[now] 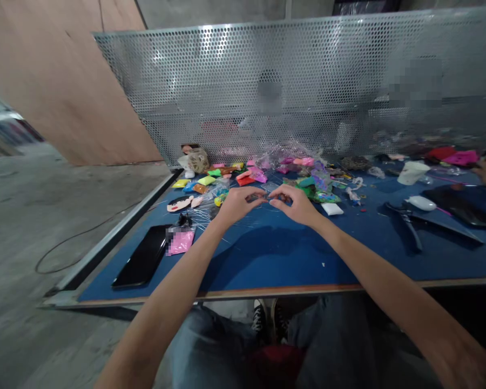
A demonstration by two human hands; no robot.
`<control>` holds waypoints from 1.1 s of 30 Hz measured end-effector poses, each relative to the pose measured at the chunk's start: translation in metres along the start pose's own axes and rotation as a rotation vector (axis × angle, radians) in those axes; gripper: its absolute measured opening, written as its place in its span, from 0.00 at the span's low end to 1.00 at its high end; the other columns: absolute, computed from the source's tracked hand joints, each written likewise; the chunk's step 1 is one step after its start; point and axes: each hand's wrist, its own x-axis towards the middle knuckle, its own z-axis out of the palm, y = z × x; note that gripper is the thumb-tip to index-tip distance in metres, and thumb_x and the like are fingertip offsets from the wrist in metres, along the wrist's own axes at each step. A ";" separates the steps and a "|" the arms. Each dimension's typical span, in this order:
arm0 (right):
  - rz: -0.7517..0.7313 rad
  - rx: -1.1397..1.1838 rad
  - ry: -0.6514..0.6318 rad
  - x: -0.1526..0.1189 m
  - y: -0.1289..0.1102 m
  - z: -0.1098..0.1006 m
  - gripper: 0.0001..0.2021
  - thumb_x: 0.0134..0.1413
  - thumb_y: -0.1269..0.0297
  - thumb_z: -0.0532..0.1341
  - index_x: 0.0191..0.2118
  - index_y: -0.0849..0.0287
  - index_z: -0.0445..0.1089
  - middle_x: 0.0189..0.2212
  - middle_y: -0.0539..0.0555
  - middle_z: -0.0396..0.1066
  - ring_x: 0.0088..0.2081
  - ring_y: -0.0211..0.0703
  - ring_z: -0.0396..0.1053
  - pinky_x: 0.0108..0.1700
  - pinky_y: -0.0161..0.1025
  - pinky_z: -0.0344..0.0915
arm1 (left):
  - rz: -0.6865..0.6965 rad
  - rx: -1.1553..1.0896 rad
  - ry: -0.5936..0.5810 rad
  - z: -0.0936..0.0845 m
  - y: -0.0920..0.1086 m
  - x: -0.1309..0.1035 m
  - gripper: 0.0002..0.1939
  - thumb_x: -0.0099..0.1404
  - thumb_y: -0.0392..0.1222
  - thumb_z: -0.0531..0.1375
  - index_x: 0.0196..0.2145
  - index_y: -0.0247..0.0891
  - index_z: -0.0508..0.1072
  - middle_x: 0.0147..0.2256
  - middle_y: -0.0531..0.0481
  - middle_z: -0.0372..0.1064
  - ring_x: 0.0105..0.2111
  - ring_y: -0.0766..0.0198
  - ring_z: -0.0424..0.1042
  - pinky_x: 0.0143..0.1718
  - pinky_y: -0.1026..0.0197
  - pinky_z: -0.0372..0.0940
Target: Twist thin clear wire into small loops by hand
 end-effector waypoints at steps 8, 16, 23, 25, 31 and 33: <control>0.098 -0.064 0.059 0.002 0.010 0.001 0.12 0.57 0.53 0.67 0.35 0.58 0.81 0.27 0.52 0.76 0.26 0.39 0.63 0.31 0.38 0.57 | -0.021 0.025 -0.080 0.004 0.012 0.001 0.15 0.72 0.45 0.59 0.54 0.39 0.71 0.40 0.48 0.80 0.32 0.65 0.77 0.36 0.64 0.67; 0.142 0.025 0.027 0.000 0.006 -0.002 0.12 0.58 0.55 0.67 0.39 0.58 0.80 0.27 0.52 0.78 0.25 0.39 0.67 0.29 0.37 0.60 | -0.025 -0.033 -0.072 0.001 0.008 0.002 0.10 0.73 0.44 0.58 0.46 0.36 0.74 0.36 0.49 0.80 0.32 0.66 0.77 0.35 0.66 0.66; 0.112 0.014 0.044 0.001 0.004 -0.003 0.09 0.59 0.58 0.65 0.38 0.58 0.79 0.30 0.53 0.79 0.29 0.42 0.73 0.34 0.38 0.65 | 0.018 0.030 -0.119 -0.003 0.015 0.004 0.12 0.73 0.46 0.57 0.44 0.38 0.76 0.39 0.47 0.79 0.35 0.64 0.77 0.39 0.64 0.66; 0.128 0.029 0.010 0.001 0.007 -0.004 0.08 0.60 0.60 0.64 0.38 0.57 0.79 0.31 0.53 0.80 0.31 0.44 0.74 0.36 0.39 0.66 | -0.025 -0.025 -0.143 -0.006 0.013 0.004 0.16 0.74 0.50 0.54 0.43 0.38 0.77 0.40 0.47 0.80 0.36 0.63 0.77 0.41 0.63 0.67; 0.249 0.279 -0.041 0.003 0.013 -0.007 0.12 0.59 0.55 0.65 0.37 0.59 0.77 0.28 0.53 0.78 0.27 0.40 0.68 0.32 0.37 0.63 | -0.460 -0.505 -0.177 -0.007 -0.010 0.004 0.26 0.75 0.59 0.48 0.44 0.32 0.72 0.35 0.40 0.80 0.24 0.64 0.75 0.28 0.61 0.70; 0.284 0.459 -0.091 0.002 0.016 -0.006 0.13 0.57 0.52 0.66 0.36 0.59 0.76 0.28 0.52 0.77 0.26 0.38 0.66 0.32 0.36 0.62 | -0.430 -0.525 -0.161 -0.005 -0.011 0.003 0.24 0.73 0.58 0.53 0.45 0.32 0.73 0.39 0.39 0.79 0.25 0.66 0.74 0.29 0.62 0.70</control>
